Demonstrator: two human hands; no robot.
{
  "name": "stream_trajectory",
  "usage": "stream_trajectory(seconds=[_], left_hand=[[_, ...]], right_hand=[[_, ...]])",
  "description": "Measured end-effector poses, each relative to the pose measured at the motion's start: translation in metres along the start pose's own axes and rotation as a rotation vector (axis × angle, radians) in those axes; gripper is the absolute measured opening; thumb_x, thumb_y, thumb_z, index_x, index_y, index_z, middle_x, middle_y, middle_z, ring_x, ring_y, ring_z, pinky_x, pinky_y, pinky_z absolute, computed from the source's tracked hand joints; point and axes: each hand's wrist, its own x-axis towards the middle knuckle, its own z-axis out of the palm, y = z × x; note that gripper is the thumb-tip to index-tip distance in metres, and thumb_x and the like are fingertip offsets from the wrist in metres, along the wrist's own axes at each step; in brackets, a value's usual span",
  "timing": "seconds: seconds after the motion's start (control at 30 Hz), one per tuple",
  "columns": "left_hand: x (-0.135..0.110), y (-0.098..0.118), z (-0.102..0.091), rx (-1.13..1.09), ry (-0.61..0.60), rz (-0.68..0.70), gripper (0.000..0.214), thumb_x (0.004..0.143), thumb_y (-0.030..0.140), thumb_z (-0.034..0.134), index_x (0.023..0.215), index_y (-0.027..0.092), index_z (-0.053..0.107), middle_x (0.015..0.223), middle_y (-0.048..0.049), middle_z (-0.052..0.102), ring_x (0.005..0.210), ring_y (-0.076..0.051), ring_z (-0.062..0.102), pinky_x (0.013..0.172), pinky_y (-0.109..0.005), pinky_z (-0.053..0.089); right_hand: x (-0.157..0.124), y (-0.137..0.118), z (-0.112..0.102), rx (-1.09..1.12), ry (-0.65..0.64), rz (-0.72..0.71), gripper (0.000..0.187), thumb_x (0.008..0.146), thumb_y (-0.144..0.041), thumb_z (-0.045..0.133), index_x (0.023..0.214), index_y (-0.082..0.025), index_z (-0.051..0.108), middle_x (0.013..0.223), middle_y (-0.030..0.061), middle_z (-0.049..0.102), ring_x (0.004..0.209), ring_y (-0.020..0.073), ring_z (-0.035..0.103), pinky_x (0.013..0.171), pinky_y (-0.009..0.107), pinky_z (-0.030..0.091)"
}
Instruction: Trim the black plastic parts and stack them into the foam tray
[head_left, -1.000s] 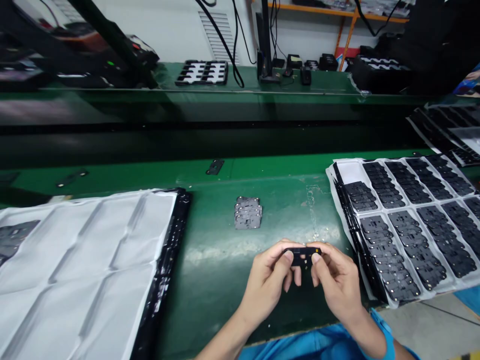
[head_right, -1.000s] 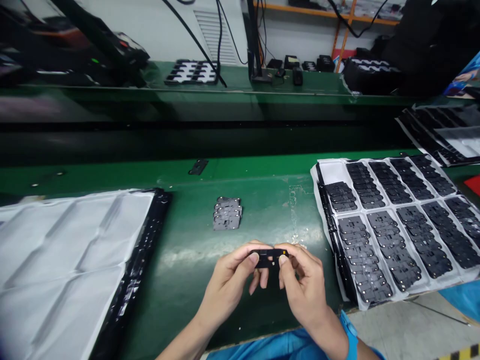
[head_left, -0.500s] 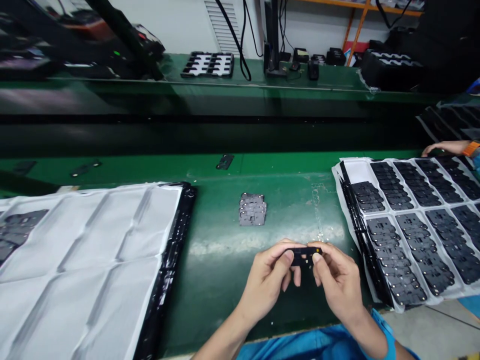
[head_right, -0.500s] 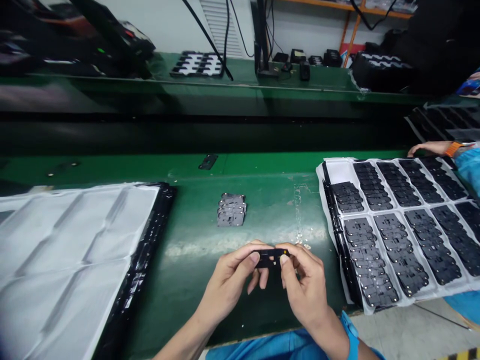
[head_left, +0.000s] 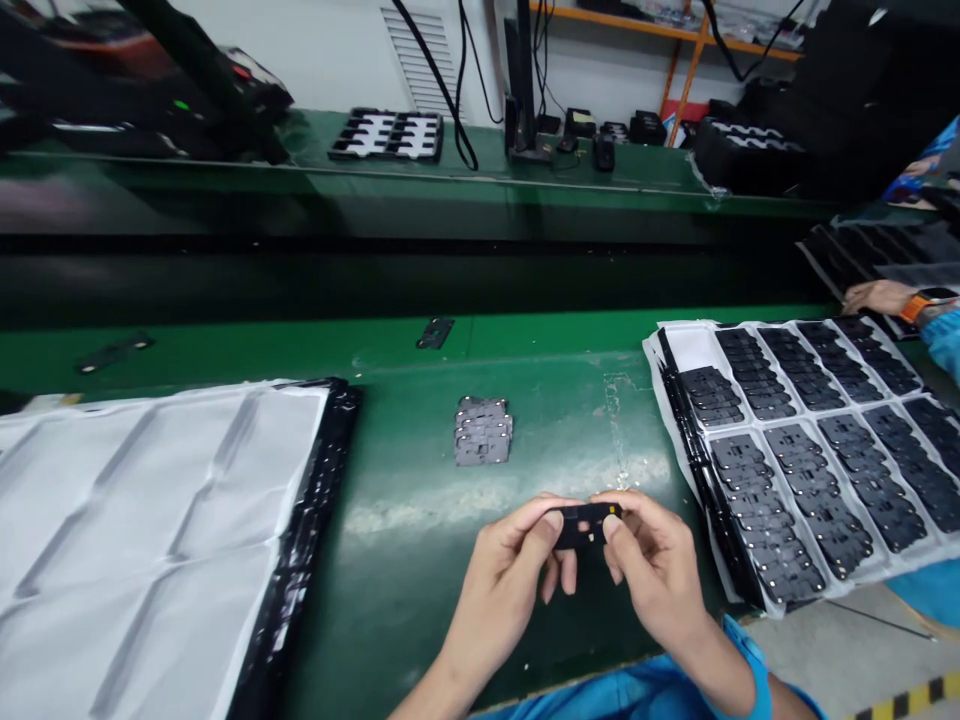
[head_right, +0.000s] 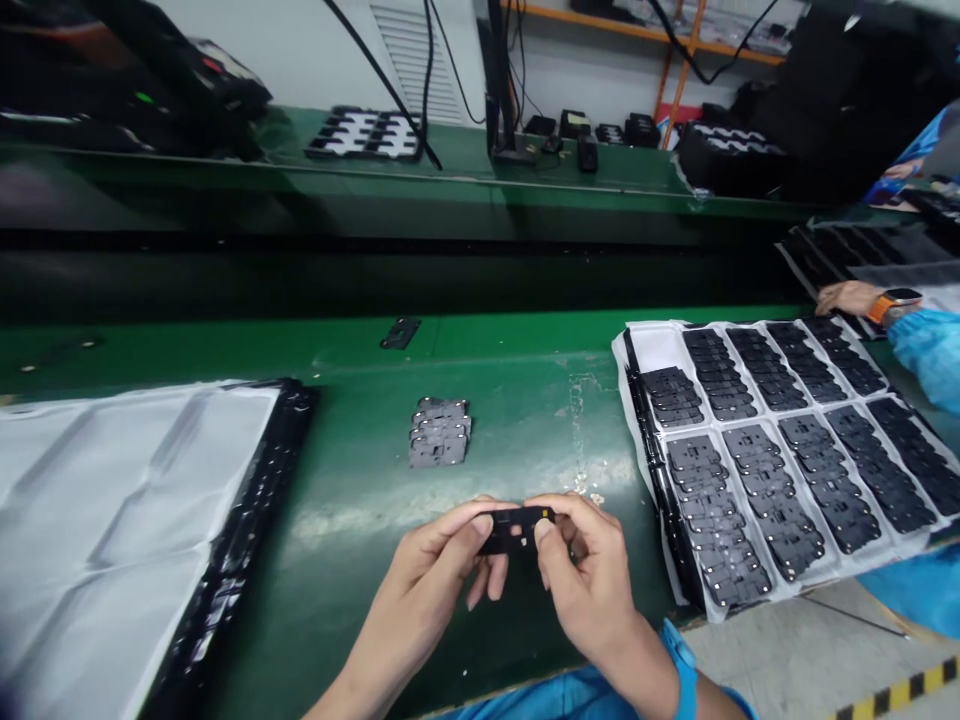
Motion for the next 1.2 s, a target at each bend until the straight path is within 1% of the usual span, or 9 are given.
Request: stream_trajectory(seconds=[0.1,0.23,0.4,0.53,0.6,0.73,0.9,1.07,1.2], left_hand=[[0.000,0.004,0.001,0.022,-0.020,0.014,0.050,0.102,0.056,0.052,0.109,0.011,0.073,0.054,0.0014,0.060,0.046,-0.012,0.048,0.049,-0.023,0.038],[-0.001,0.007,0.003,0.064,-0.055,0.030,0.052,0.102,0.058,0.051,0.107,0.011,0.073,0.053,0.0017,0.058,0.046,-0.013,0.048,0.050,-0.023,0.038],[-0.003,0.007,0.004,0.104,-0.034,0.047,0.050,0.103,0.057,0.051,0.108,0.013,0.074,0.054,0.0030,0.055,0.048,-0.012,0.046,0.051,-0.023,0.036],[-0.005,0.010,0.006,0.135,-0.045,0.085,0.046,0.103,0.056,0.052,0.106,0.015,0.075,0.058,0.0031,0.054,0.051,-0.013,0.047,0.053,-0.023,0.038],[-0.007,0.013,0.008,0.140,-0.022,0.104,0.042,0.104,0.052,0.053,0.104,0.017,0.075,0.060,0.0030,0.054,0.052,-0.013,0.047,0.054,-0.024,0.038],[-0.011,0.016,0.013,0.117,0.011,0.104,0.038,0.103,0.050,0.055,0.101,0.018,0.076,0.062,0.0033,0.053,0.053,-0.013,0.046,0.056,-0.024,0.037],[-0.008,0.013,0.009,0.133,-0.065,0.064,0.043,0.104,0.054,0.051,0.108,0.018,0.073,0.061,0.0038,0.053,0.054,-0.013,0.046,0.056,-0.024,0.037],[0.001,0.006,0.003,0.161,-0.138,0.031,0.052,0.103,0.062,0.048,0.109,0.016,0.070,0.056,0.0039,0.053,0.051,-0.014,0.046,0.054,-0.024,0.037],[0.004,0.009,0.001,0.163,-0.161,0.018,0.050,0.100,0.062,0.052,0.104,0.015,0.069,0.057,0.0030,0.055,0.052,-0.014,0.046,0.054,-0.024,0.037]], right_hand=[[-0.001,0.001,0.000,-0.048,0.043,-0.036,0.023,0.104,-0.029,0.057,0.103,-0.019,0.077,0.062,-0.0027,0.056,0.047,0.0110,0.049,0.047,0.023,0.040],[-0.002,0.004,-0.001,-0.058,0.078,-0.056,0.025,0.105,-0.031,0.055,0.099,-0.019,0.076,0.064,-0.0018,0.057,0.048,0.0103,0.047,0.046,0.022,0.038],[-0.004,0.006,-0.002,-0.024,0.077,-0.050,0.027,0.106,-0.034,0.055,0.096,-0.019,0.075,0.064,-0.0032,0.054,0.048,0.0091,0.044,0.047,0.022,0.035],[-0.003,0.008,-0.002,0.082,0.066,0.017,0.030,0.106,-0.040,0.056,0.093,-0.018,0.071,0.058,-0.0063,0.046,0.047,0.0083,0.040,0.046,0.021,0.031],[-0.003,0.009,-0.001,0.158,0.051,0.071,0.032,0.106,-0.044,0.056,0.091,-0.018,0.068,0.056,-0.0080,0.042,0.046,0.0075,0.035,0.045,0.020,0.029],[-0.001,0.008,-0.001,0.228,0.075,0.146,0.041,0.100,-0.054,0.062,0.078,-0.019,0.059,0.058,-0.0075,0.042,0.049,0.0069,0.031,0.044,0.018,0.024],[0.003,0.001,-0.002,0.320,0.075,0.240,0.048,0.093,-0.063,0.068,0.076,-0.020,0.056,0.058,-0.0091,0.041,0.043,0.0045,0.029,0.040,0.017,0.022],[0.008,-0.003,-0.004,0.334,0.035,0.219,0.049,0.092,-0.064,0.069,0.078,-0.018,0.058,0.058,-0.0084,0.045,0.041,0.0044,0.034,0.040,0.017,0.027],[0.010,-0.003,-0.006,0.289,0.027,0.190,0.046,0.096,-0.061,0.067,0.082,-0.017,0.063,0.054,-0.0088,0.044,0.042,0.0057,0.037,0.043,0.018,0.030]])
